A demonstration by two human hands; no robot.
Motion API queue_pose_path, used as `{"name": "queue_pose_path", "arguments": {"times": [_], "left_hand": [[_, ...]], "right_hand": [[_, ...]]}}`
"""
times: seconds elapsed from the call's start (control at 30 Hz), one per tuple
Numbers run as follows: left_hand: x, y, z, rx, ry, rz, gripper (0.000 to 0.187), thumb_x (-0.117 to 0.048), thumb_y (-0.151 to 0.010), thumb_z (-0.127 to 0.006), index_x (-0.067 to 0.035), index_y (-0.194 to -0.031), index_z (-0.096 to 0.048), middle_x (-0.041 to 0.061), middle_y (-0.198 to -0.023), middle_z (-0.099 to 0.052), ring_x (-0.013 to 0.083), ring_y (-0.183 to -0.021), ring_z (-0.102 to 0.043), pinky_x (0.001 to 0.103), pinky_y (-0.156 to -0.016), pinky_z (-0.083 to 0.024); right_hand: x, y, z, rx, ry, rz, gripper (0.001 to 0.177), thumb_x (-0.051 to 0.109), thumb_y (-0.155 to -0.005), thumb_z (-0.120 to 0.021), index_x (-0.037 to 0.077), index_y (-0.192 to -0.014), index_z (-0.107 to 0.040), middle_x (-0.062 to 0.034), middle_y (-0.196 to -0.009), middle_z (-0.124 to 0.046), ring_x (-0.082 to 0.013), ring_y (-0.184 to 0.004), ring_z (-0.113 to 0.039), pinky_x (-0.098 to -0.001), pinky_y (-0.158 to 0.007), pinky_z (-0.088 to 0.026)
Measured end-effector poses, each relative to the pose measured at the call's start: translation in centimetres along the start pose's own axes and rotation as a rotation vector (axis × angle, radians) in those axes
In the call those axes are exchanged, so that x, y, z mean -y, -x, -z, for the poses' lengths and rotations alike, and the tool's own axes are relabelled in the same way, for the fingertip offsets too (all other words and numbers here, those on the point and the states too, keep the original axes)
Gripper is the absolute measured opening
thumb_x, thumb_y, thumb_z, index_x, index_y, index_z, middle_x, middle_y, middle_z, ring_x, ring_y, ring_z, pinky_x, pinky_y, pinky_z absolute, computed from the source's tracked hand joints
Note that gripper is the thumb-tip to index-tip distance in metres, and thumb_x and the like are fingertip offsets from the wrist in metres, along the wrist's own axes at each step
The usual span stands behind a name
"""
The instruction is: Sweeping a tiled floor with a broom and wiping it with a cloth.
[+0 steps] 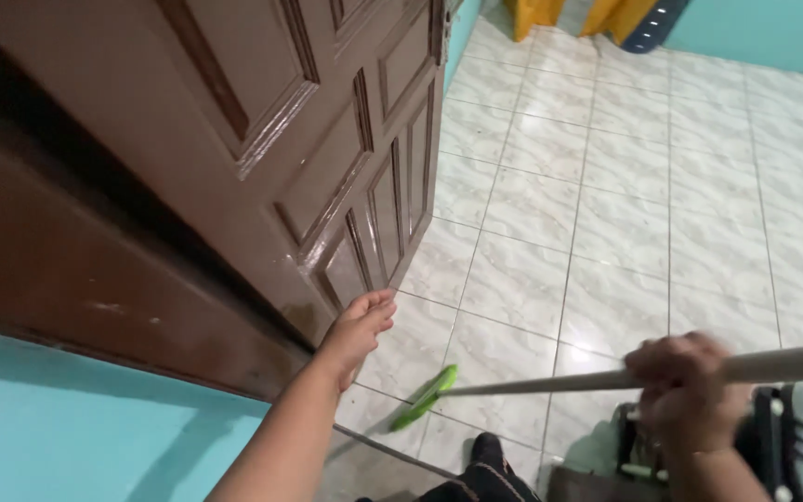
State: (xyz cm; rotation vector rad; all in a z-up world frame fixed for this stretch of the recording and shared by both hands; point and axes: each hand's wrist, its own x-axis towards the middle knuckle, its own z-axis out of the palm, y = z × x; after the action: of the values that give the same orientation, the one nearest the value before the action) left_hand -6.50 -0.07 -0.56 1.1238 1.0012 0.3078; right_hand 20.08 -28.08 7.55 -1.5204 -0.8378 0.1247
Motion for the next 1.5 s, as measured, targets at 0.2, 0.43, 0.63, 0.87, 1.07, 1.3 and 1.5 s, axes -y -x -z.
{"name": "queue_pose_path", "arguments": {"times": [0.2, 0.43, 0.63, 0.87, 1.07, 1.3, 1.5], "left_hand": [[6.6, 2.8, 7.6, 0.126, -0.106, -0.060, 0.058, -0.039, -0.093, -0.065, -0.013, -0.144, -0.056, 0.008, -0.137, -0.067, 0.0216, -0.124, -0.063, 0.038, -0.107, -0.043], [9.4, 8.4, 5.8, 0.253, -0.241, 0.158, 0.054, -0.040, -0.092, -0.062, -0.020, -0.142, -0.055, -0.002, -0.135, -0.063, 0.0160, -0.120, -0.061, 0.038, -0.099, -0.042], [12.9, 10.0, 1.3, 0.434, -0.288, 0.196, 0.054, -0.040, -0.092, -0.062, -0.019, -0.141, -0.056, 0.001, -0.131, -0.065, 0.0171, -0.114, -0.062, 0.039, -0.096, -0.042], [13.7, 10.7, -1.5, 0.477, -0.354, 0.180, 0.053, -0.040, -0.091, -0.061, -0.020, -0.140, -0.057, -0.001, -0.131, -0.066, 0.0143, -0.115, -0.064, 0.036, -0.095, -0.043], [13.2, 12.0, -3.3, 0.474, -0.362, 0.144, 0.053, -0.039, -0.091, -0.062, -0.018, -0.139, -0.057, -0.001, -0.130, -0.066, 0.0150, -0.113, -0.063, 0.037, -0.093, -0.043], [14.3, 17.0, -2.3, 0.360, -0.331, 0.110, 0.054, -0.039, -0.091, -0.062, -0.018, -0.140, -0.056, 0.001, -0.132, -0.065, 0.0160, -0.115, -0.064, 0.038, -0.097, -0.046], [18.8, 19.8, -1.9, 0.238, -0.344, 0.223, 0.054, -0.042, -0.092, -0.060, -0.020, -0.141, -0.056, 0.001, -0.136, -0.065, 0.0162, -0.120, -0.063, 0.038, -0.099, -0.044]], "right_hand": [[-2.5, 9.4, -5.9, -0.076, -0.618, 0.338, 0.034, 0.020, -0.104, -0.052, 0.013, -0.071, -0.052, -0.0006, -0.048, -0.053, -0.0086, -0.035, -0.046, -0.0254, -0.041, -0.044], [-2.9, 19.5, -6.8, -0.250, 0.032, -0.239, 0.029, 0.023, -0.094, -0.059, 0.002, -0.077, -0.069, -0.0091, -0.072, -0.067, -0.0167, -0.065, -0.058, -0.0316, -0.063, -0.049], [8.4, 27.5, -0.6, -0.390, -0.238, -0.356, 0.024, 0.016, -0.092, -0.056, 0.010, -0.070, -0.051, -0.0055, -0.065, -0.051, -0.0178, -0.062, -0.047, -0.0374, -0.073, -0.049], [14.6, 34.6, 0.1, -0.592, -0.273, -0.070, 0.043, 0.019, -0.097, -0.056, 0.016, -0.058, -0.039, 0.0003, -0.047, -0.037, -0.0134, -0.042, -0.036, -0.0358, -0.054, -0.042], [15.8, 28.6, 1.3, -0.474, -0.220, 0.279, 0.038, 0.019, -0.105, -0.052, 0.014, -0.067, -0.050, 0.0012, -0.054, -0.049, -0.0070, -0.041, -0.044, -0.0260, -0.042, -0.042], [-2.6, 29.9, 0.5, -0.319, 0.183, -0.274, 0.022, 0.020, -0.098, -0.063, 0.005, -0.084, -0.072, -0.0060, -0.077, -0.067, -0.0119, -0.074, -0.059, -0.0254, -0.069, -0.048], [0.7, 35.5, 7.4, -0.398, 0.236, -0.258, 0.024, 0.018, -0.097, -0.058, 0.006, -0.080, -0.070, 0.0001, -0.073, -0.066, -0.0100, -0.067, -0.059, -0.0238, -0.061, -0.048]]}}
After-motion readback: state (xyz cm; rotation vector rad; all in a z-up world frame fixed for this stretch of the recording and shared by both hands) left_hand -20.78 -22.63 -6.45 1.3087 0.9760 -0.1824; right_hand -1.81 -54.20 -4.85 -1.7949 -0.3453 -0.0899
